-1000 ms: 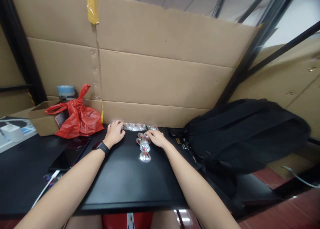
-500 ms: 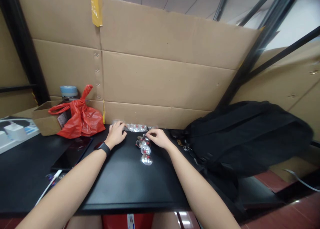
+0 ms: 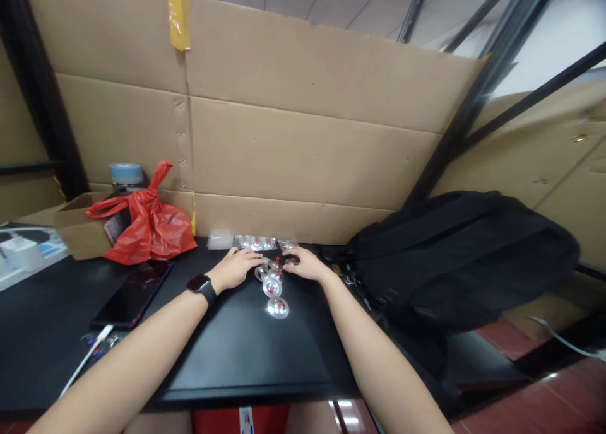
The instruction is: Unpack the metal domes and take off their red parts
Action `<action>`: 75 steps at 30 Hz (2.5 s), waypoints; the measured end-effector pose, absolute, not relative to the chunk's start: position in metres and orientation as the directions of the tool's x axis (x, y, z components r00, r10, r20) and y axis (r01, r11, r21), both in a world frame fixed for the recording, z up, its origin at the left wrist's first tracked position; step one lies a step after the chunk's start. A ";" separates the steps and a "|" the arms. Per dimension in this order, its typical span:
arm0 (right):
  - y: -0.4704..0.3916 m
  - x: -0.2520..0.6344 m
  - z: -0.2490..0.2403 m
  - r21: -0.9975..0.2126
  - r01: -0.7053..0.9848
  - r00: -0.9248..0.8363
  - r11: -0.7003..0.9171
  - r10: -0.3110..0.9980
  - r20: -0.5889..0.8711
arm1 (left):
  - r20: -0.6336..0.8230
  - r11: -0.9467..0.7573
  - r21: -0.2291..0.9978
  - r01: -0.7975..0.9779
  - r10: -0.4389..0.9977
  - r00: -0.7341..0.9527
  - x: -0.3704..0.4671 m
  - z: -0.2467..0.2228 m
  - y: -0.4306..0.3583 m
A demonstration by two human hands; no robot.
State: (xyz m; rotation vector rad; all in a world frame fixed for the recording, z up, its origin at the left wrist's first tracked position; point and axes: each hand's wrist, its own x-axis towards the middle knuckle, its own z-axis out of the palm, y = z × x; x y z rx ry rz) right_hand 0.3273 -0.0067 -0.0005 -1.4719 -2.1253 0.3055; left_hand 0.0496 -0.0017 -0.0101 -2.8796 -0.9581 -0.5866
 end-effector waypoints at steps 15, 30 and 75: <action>-0.010 0.336 0.007 -0.635 0.650 -0.454 0.418 0.883 0.117 | 0.452 -0.666 0.414 0.620 0.742 0.495 0.047 -0.002 0.004; 0.019 0.334 -0.024 -0.316 0.938 -0.055 0.143 0.961 0.270 | 0.388 -0.745 0.242 0.622 0.662 0.641 0.047 -0.023 0.009; -0.019 0.293 0.014 -0.959 -0.153 -0.074 0.240 0.965 0.253 | 0.348 -0.763 0.191 0.618 0.641 0.684 0.047 -0.023 0.011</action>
